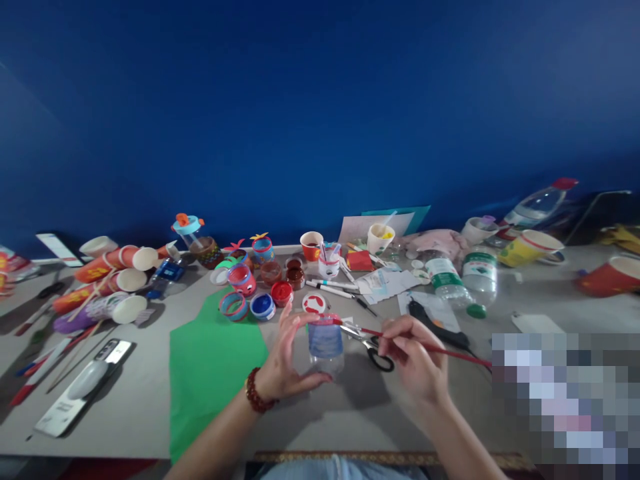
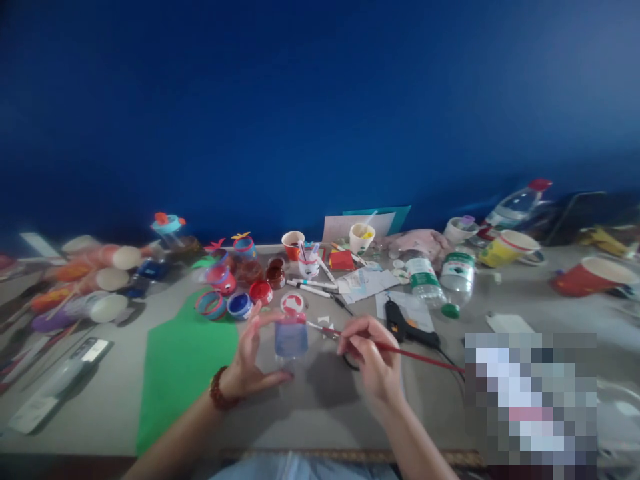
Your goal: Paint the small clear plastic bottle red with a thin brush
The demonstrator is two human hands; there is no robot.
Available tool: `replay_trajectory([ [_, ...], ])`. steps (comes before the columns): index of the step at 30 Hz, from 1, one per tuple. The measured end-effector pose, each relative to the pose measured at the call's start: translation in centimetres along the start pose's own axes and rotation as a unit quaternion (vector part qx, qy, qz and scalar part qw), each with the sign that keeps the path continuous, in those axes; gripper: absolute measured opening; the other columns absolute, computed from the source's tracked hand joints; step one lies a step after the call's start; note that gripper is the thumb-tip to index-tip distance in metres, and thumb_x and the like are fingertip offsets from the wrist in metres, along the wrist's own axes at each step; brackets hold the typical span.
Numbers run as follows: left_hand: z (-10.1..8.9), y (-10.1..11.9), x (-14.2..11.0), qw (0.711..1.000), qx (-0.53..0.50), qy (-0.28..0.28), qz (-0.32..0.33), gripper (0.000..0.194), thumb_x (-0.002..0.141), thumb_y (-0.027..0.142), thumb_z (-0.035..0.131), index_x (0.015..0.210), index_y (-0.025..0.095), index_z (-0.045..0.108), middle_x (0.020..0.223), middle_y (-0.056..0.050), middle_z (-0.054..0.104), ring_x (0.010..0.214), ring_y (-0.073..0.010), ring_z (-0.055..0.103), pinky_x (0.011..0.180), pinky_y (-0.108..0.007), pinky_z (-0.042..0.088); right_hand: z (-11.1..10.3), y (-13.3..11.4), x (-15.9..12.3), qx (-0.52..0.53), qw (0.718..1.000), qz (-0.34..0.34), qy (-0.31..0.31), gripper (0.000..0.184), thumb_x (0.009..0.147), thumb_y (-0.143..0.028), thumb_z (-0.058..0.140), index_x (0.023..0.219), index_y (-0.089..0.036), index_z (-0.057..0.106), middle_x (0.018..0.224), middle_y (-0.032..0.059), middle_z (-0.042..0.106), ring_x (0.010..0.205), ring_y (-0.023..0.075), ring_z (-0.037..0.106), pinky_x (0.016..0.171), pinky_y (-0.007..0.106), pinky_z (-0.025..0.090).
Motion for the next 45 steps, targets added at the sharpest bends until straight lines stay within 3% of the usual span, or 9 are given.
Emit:
replay_trajectory([
  [4,0.0,0.2,0.0,1.0,0.022,-0.004,0.004,0.115,0.076,0.051,0.087,0.164,0.032,0.015,0.137,-0.013,0.067,0.123,-0.0348,0.068,0.126,-0.072,0.021,-0.7,-0.7,0.2,0.022,0.999,-0.02,0.013,0.007,0.067,-0.018,0.067,0.063,-0.019,0.073,0.053,0.0018,0.064,0.046,0.0138,0.06,0.044,0.019,0.041],
  [8,0.1,0.2,-0.1,0.999,0.032,-0.005,0.011,0.113,0.078,0.052,0.086,0.164,0.031,0.015,0.136,-0.013,0.067,0.121,-0.0336,0.069,0.126,-0.07,0.023,-0.2,-0.8,0.1,0.043,0.999,-0.024,-0.008,0.007,0.069,-0.021,0.068,0.066,-0.02,0.074,0.049,0.0032,0.064,0.045,0.014,0.058,0.043,0.019,0.038],
  [15,0.1,0.3,0.0,0.999,0.022,0.011,0.03,0.116,0.08,0.051,0.085,0.165,0.027,0.011,0.135,-0.017,0.067,0.121,-0.0341,0.069,0.123,-0.074,0.022,0.4,1.1,-0.2,0.054,0.996,0.067,0.023,0.017,0.078,-0.036,0.071,0.071,-0.021,0.071,0.044,0.0047,0.066,0.035,0.0123,0.05,0.038,0.017,0.033],
  [21,0.2,-0.1,-0.2,1.0,0.022,-0.004,0.006,0.116,0.077,0.052,0.087,0.164,0.031,0.013,0.133,-0.015,0.068,0.12,-0.0355,0.069,0.124,-0.073,0.021,0.9,1.8,-0.2,0.042,0.993,0.108,0.031,0.025,0.073,-0.044,0.076,0.072,-0.02,0.068,0.043,0.0046,0.066,0.035,0.0121,0.05,0.037,0.017,0.033],
  [27,0.1,-0.2,-0.2,1.0,0.028,0.002,0.01,0.115,0.078,0.055,0.085,0.164,0.031,0.012,0.134,-0.015,0.067,0.12,-0.0356,0.07,0.125,-0.072,0.022,1.1,2.1,0.0,0.035,0.992,0.114,0.032,0.026,0.072,-0.045,0.076,0.072,-0.02,0.067,0.044,0.0044,0.066,0.034,0.0115,0.048,0.035,0.016,0.03],
  [35,0.2,0.0,-0.3,0.999,0.012,0.01,0.032,0.114,0.084,0.054,0.08,0.166,0.027,0.005,0.138,-0.018,0.065,0.124,-0.034,0.068,0.124,-0.075,0.02,-0.7,1.9,0.4,0.041,0.994,0.082,0.063,0.022,0.073,-0.042,0.074,0.069,-0.021,0.069,0.043,0.0035,0.065,0.035,0.0115,0.048,0.036,0.017,0.032],
  [42,0.0,0.4,-0.1,0.999,0.009,0.02,0.044,0.115,0.084,0.054,0.08,0.166,0.023,0.006,0.137,-0.018,0.064,0.125,-0.0352,0.067,0.125,-0.073,0.021,1.0,2.9,0.5,0.061,0.993,0.1,0.025,0.024,0.073,-0.043,0.075,0.069,-0.021,0.067,0.043,0.003,0.065,0.034,0.0116,0.048,0.036,0.017,0.033],
  [45,-0.1,0.3,-0.1,0.999,0.003,0.024,0.036,0.116,0.083,0.054,0.082,0.166,0.024,0.007,0.136,-0.019,0.064,0.127,-0.0358,0.066,0.124,-0.074,0.021,0.7,3.3,0.8,0.064,0.992,0.107,0.032,0.025,0.073,-0.044,0.075,0.07,-0.02,0.066,0.043,0.0025,0.064,0.036,0.0118,0.049,0.037,0.017,0.033],
])
Point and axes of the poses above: each hand's wrist, its own x-axis towards the middle knuckle, its own z-axis out of the palm, y = z × x, the point moved 7 cm from there along x, towards the middle knuckle
